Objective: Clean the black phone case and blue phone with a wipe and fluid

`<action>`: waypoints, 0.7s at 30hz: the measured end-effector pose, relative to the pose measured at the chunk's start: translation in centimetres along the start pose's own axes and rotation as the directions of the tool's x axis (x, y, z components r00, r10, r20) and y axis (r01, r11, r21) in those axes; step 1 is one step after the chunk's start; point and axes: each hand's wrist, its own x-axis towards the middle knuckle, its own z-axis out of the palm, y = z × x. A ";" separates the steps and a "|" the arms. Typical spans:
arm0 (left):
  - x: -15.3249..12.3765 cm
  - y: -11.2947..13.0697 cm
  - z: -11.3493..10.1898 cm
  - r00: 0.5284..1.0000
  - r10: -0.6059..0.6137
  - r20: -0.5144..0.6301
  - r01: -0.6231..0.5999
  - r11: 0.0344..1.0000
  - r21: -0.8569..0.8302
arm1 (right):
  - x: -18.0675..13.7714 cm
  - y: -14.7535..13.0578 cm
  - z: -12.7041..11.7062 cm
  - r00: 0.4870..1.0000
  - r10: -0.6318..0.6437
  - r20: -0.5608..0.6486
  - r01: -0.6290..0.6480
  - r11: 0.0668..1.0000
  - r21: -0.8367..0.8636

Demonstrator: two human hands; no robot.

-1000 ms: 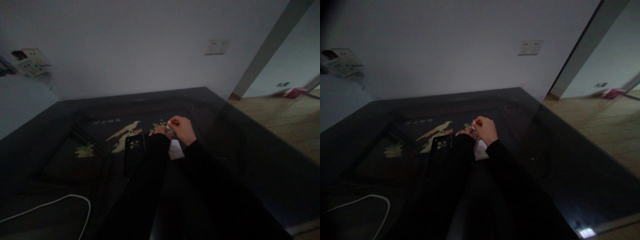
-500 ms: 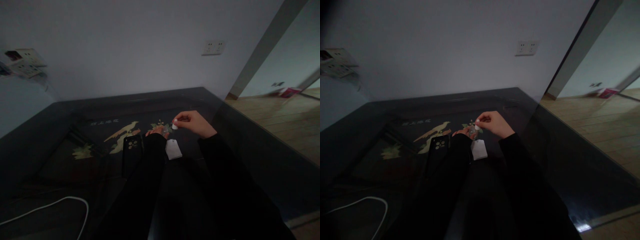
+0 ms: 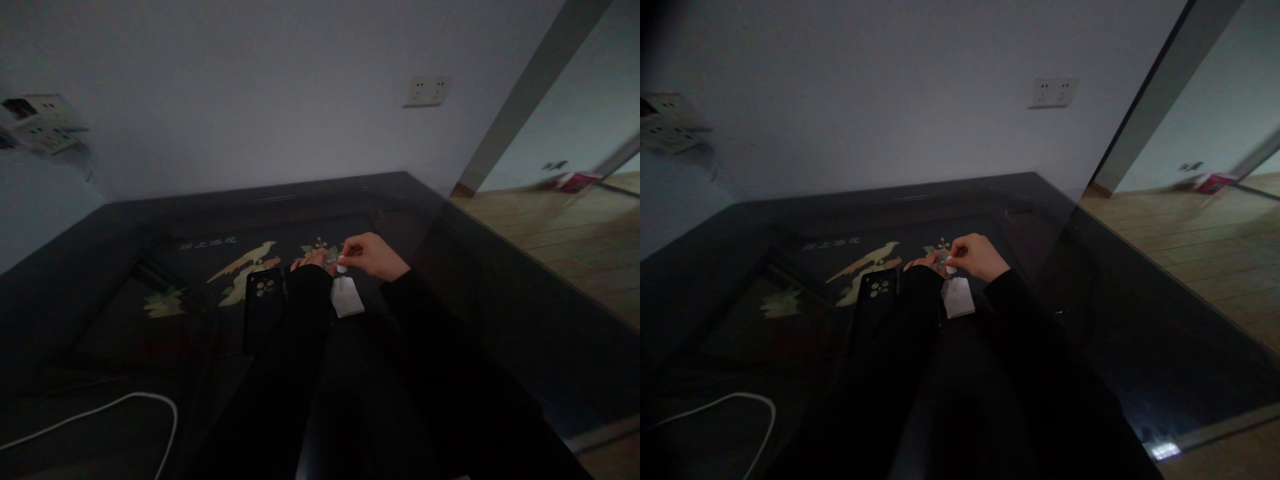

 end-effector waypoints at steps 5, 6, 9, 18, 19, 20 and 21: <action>-0.1 -0.1 -0.1 1.000 -0.005 -0.001 0.005 1.000 -0.019 | 0.1 -0.1 -0.5 0.999 -0.004 -0.049 0.004 1.000 -0.002; -0.1 -0.1 -0.1 1.000 -0.007 -0.003 0.007 1.000 -0.028 | 0.0 -0.3 -0.7 0.997 -0.002 -0.078 0.003 1.000 0.011; -0.2 -0.1 -0.3 1.000 -0.008 -0.011 0.007 0.998 -0.061 | -0.2 -1.3 -1.1 0.953 -0.031 -0.303 0.058 0.995 0.083; -0.2 -0.3 0.2 1.000 0.002 -0.014 -0.003 0.995 -0.104 | 0.0 -2.2 0.6 0.865 -0.128 -0.485 0.149 0.989 0.005; -0.2 -0.3 0.2 1.000 0.001 -0.006 -0.002 0.995 -0.100 | 0.1 -2.0 0.7 0.874 -0.122 -0.470 0.130 0.991 -0.016; -0.2 -0.2 0.1 1.000 -0.001 0.002 0.001 0.996 -0.094 | 0.2 -1.7 0.8 0.886 -0.119 -0.447 0.113 0.993 -0.039; -0.2 -0.1 0.0 1.000 -0.004 0.012 0.005 0.996 -0.087 | 0.3 -1.5 1.1 0.899 -0.117 -0.421 0.100 0.993 -0.063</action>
